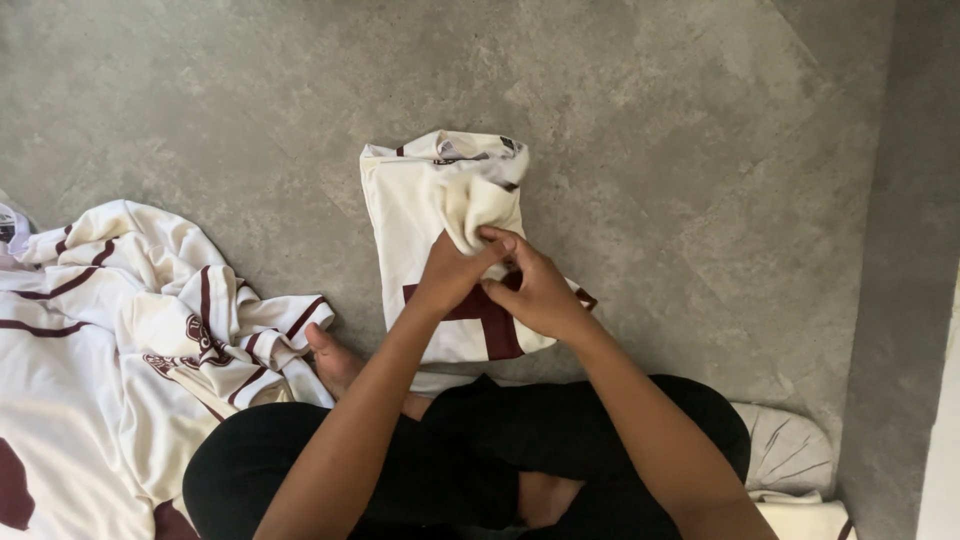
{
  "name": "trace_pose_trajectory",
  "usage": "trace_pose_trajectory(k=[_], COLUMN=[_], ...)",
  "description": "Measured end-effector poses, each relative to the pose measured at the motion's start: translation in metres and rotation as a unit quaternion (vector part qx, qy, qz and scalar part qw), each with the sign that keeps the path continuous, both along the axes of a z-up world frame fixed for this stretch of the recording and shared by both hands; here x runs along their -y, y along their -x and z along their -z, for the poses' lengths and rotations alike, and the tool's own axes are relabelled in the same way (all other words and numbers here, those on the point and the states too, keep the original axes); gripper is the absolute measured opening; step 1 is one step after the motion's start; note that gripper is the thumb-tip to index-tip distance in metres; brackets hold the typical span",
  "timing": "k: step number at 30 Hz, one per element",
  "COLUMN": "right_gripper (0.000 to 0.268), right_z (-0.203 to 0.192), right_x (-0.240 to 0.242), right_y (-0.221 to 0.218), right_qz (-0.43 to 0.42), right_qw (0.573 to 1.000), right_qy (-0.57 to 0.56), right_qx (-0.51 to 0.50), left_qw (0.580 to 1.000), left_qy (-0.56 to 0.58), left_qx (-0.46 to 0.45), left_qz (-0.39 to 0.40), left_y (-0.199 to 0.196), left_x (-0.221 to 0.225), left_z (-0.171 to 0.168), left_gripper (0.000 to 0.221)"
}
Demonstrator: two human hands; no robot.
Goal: Folding a baseball jersey into a neat rectangle while sitting on the floor.
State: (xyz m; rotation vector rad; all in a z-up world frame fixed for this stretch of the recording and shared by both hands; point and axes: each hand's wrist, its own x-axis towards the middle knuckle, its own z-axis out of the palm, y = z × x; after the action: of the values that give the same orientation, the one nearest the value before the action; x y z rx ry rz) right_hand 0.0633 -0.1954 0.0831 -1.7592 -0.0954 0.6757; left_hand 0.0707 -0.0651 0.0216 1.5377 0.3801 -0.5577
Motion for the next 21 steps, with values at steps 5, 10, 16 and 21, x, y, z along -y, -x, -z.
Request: trace_pose_trajectory(k=[5,10,16,21], right_gripper=[0.065,0.056,0.028,0.06], right_z=[0.045,0.034,0.059,0.036], right_x=[0.022,0.035,0.07,0.078], right_y=[-0.005,-0.014,-0.041,-0.044], right_qz=[-0.028,-0.065,0.189,0.174], right_qw=[0.983,0.966,0.978,0.977], right_qy=[-0.177,-0.231,0.026,0.035], right_qx=[-0.039,-0.093,-0.087,-0.121], left_qw=[0.999,0.995,0.986,0.905], left_qy=[0.016,0.014,0.061,0.351], left_qx=[-0.035,-0.077,-0.117,-0.138], left_qz=[-0.015,-0.064,-0.102,-0.196], left_y=[-0.002,0.002,-0.005,-0.006], left_x=[-0.01,-0.019,-0.006,-0.019], left_z=[-0.032,0.018,-0.052,-0.07], left_gripper=[0.05,0.05,0.068,0.053])
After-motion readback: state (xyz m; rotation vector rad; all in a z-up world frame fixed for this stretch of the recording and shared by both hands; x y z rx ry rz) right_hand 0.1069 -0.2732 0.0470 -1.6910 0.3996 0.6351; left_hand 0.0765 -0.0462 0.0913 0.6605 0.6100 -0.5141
